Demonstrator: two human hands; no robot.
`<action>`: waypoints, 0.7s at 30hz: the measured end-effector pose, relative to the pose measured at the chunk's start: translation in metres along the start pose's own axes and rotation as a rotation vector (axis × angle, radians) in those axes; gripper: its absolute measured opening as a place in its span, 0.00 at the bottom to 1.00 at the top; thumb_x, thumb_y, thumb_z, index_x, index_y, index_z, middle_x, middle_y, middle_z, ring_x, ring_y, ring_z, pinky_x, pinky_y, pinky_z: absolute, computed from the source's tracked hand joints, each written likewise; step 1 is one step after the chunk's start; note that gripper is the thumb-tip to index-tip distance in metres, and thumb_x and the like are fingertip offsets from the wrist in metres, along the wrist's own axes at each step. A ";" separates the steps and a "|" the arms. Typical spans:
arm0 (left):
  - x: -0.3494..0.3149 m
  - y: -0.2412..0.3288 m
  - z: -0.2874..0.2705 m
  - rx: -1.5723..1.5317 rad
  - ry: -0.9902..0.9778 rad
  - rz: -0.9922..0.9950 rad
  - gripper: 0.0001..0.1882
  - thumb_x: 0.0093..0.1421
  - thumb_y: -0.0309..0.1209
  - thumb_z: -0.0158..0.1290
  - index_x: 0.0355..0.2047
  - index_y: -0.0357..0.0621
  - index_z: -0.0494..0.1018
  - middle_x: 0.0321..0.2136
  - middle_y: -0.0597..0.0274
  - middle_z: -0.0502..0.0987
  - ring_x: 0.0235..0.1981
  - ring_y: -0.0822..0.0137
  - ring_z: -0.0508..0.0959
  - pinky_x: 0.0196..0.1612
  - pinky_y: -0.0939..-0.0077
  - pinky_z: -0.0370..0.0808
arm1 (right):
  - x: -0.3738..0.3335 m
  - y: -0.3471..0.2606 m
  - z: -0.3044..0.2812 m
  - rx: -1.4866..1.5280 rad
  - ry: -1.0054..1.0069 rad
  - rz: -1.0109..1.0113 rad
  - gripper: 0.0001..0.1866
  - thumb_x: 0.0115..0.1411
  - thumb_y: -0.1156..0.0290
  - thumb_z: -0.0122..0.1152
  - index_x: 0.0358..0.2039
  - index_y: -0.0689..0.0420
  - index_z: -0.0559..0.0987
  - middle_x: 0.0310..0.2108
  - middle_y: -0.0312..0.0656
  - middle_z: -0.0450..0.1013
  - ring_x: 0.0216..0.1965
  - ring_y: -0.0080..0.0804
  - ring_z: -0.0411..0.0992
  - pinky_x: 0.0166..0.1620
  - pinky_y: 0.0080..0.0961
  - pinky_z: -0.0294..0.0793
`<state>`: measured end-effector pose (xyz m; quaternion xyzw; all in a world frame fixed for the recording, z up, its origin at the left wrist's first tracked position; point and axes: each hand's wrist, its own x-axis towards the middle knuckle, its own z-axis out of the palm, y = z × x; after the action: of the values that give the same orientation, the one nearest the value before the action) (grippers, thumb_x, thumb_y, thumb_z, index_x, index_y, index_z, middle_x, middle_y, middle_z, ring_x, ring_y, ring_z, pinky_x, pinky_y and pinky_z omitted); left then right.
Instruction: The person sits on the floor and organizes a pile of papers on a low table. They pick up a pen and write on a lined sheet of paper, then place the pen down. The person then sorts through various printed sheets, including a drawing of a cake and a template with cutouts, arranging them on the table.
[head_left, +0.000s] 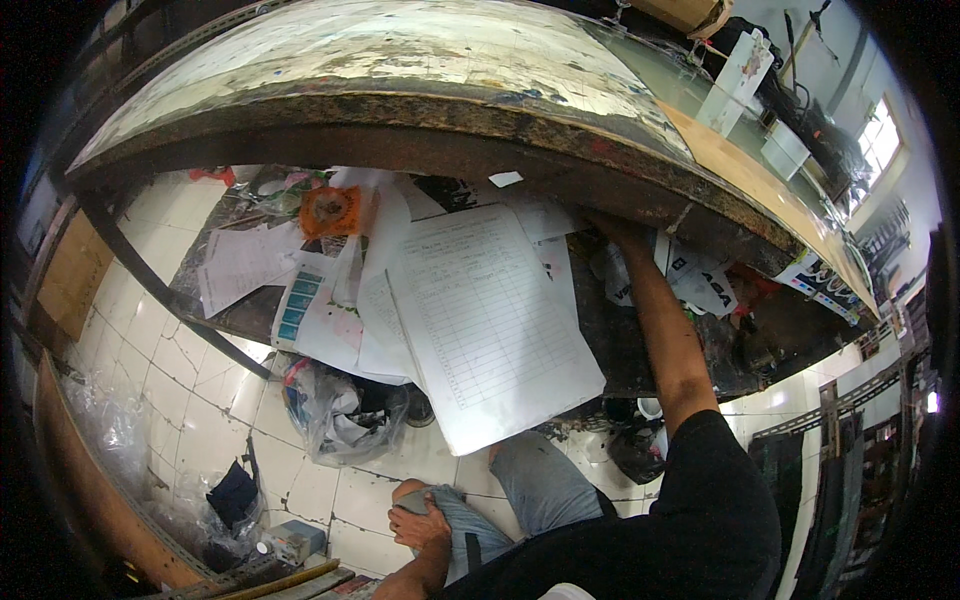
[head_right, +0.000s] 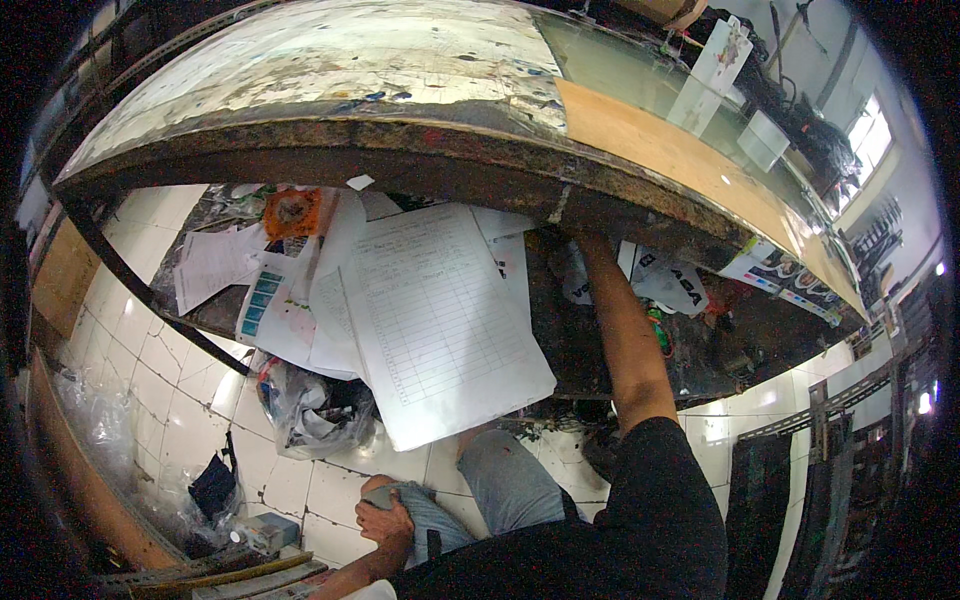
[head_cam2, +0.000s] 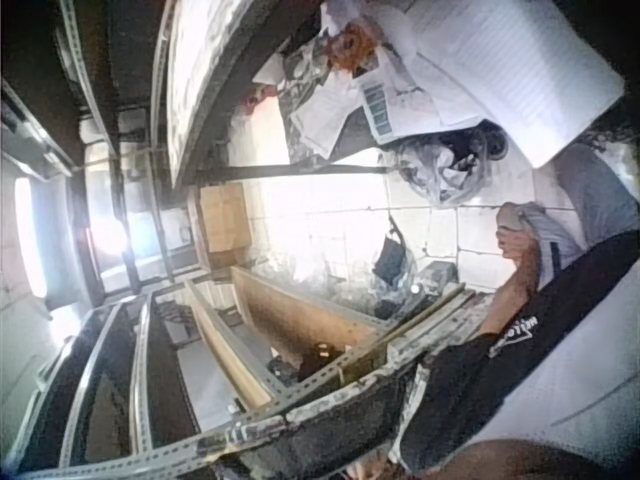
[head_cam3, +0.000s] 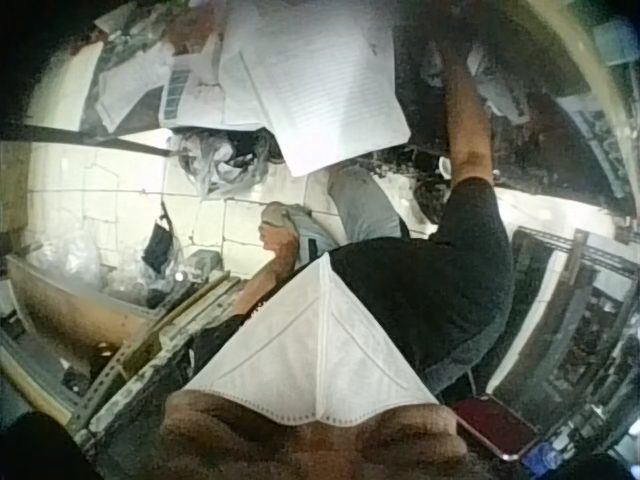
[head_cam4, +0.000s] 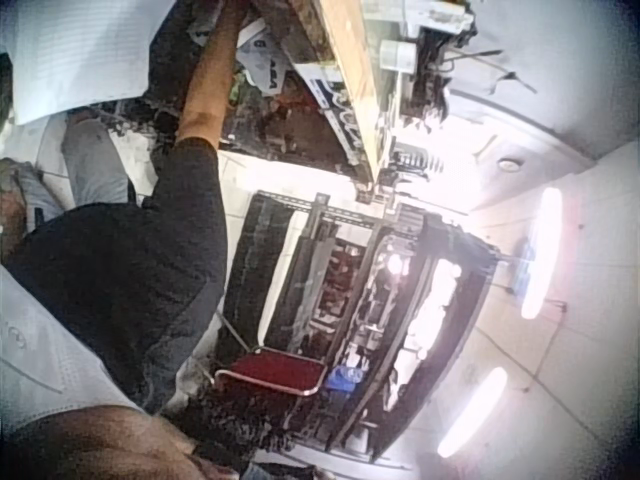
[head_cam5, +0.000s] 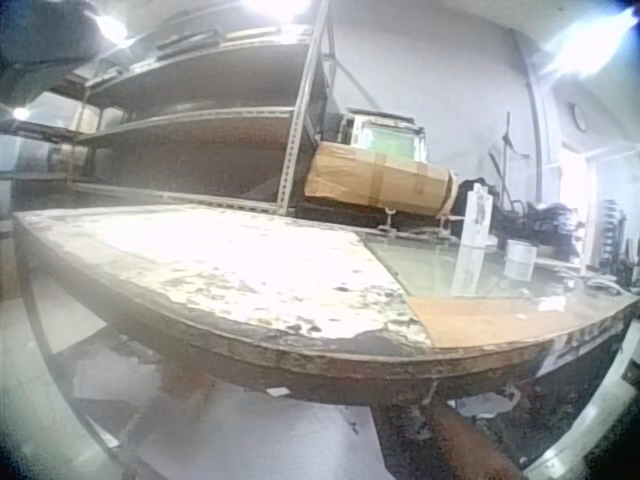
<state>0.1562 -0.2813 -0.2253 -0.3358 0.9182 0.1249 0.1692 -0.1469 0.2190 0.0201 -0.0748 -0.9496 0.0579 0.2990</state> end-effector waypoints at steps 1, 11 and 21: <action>0.000 -0.001 0.003 0.003 0.006 0.006 0.36 0.53 0.57 0.56 0.48 0.38 0.62 0.46 0.56 0.65 0.52 0.54 0.67 0.51 0.54 0.66 | -0.001 0.005 0.002 0.052 -0.013 0.043 0.46 0.51 0.41 0.63 0.65 0.48 0.58 0.65 0.46 0.54 0.67 0.43 0.50 0.68 0.40 0.45; 0.000 -0.009 0.008 -0.006 0.060 0.033 0.36 0.54 0.58 0.55 0.46 0.36 0.62 0.45 0.53 0.66 0.51 0.51 0.68 0.50 0.52 0.66 | -0.009 -0.074 -0.043 -0.015 -0.330 0.168 0.51 0.36 0.46 0.71 0.61 0.51 0.65 0.63 0.50 0.58 0.65 0.46 0.53 0.66 0.37 0.52; 0.001 -0.005 0.003 -0.001 0.018 0.035 0.36 0.55 0.59 0.53 0.46 0.37 0.63 0.44 0.53 0.65 0.50 0.52 0.68 0.49 0.52 0.67 | -0.010 -0.004 0.011 -0.225 -0.109 -0.110 0.50 0.48 0.32 0.57 0.62 0.54 0.61 0.62 0.55 0.56 0.64 0.53 0.53 0.65 0.48 0.51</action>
<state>0.1597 -0.2846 -0.2287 -0.3210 0.9253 0.1253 0.1584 -0.1454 0.2131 0.0066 -0.0523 -0.9675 -0.0617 0.2396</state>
